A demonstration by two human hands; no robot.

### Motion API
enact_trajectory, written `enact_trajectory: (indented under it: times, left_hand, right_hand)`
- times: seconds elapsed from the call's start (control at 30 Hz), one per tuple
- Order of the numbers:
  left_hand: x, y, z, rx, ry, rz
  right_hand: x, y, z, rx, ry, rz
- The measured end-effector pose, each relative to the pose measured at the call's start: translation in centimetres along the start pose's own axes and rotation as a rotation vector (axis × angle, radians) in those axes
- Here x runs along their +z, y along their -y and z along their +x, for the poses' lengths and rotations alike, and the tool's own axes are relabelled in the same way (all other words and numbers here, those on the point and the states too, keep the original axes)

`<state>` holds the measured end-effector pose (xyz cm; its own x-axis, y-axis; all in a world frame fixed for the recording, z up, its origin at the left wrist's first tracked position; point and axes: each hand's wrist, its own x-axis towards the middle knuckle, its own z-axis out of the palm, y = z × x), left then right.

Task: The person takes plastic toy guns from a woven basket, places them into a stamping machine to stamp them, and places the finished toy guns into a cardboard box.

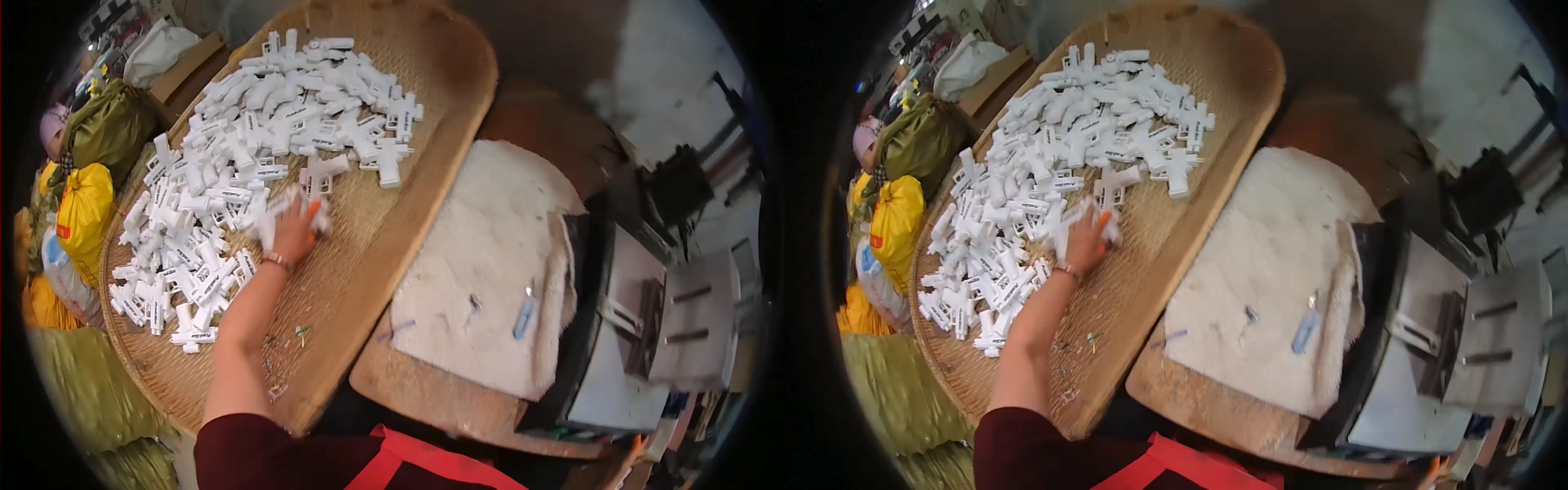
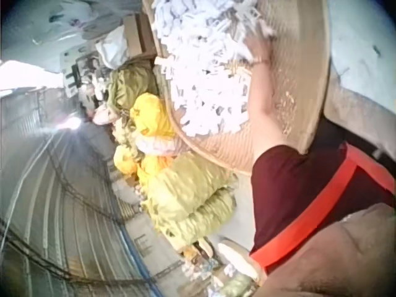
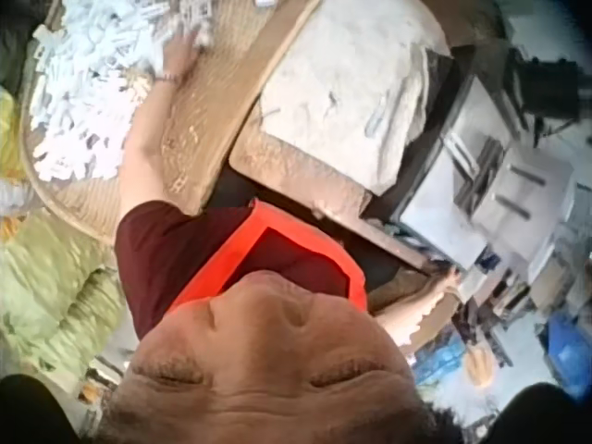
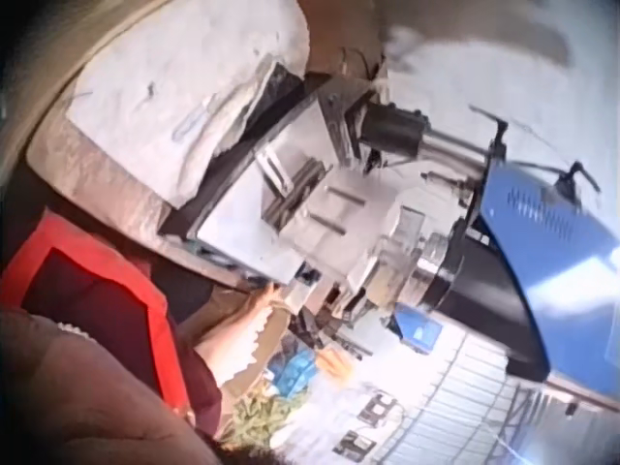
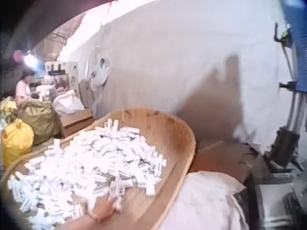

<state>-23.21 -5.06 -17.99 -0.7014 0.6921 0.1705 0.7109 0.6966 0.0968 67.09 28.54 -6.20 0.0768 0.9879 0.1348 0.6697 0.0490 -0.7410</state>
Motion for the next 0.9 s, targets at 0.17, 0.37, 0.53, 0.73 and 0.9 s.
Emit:
enact_trajectory:
  times: [0.17, 0.37, 0.53, 0.73, 0.9]
  left_hand:
    - [-10.6, -3.7, -13.7, 0.108, -0.037, -0.465]
    - [-25.2, -32.0, -12.2, 0.617, -0.382, -0.624]
    - [-24.3, -47.0, -13.1, 0.826, -0.315, -0.507]
    - [-22.1, -47.3, -15.2, 0.807, 0.137, -0.672]
    - [-21.8, -52.0, -14.0, 0.794, -0.229, -0.728]
  right_hand:
    - [2.8, 5.5, -0.2, -0.102, 0.023, 0.13]
    - [6.6, 15.8, 4.3, -0.755, -0.209, -0.212]
    - [10.8, 20.8, 7.3, -0.859, -0.032, -0.009]
    - [11.2, 22.2, 8.5, -0.709, -0.089, 0.463]
    - [-3.4, 18.4, 2.3, -0.671, -0.505, 0.019]
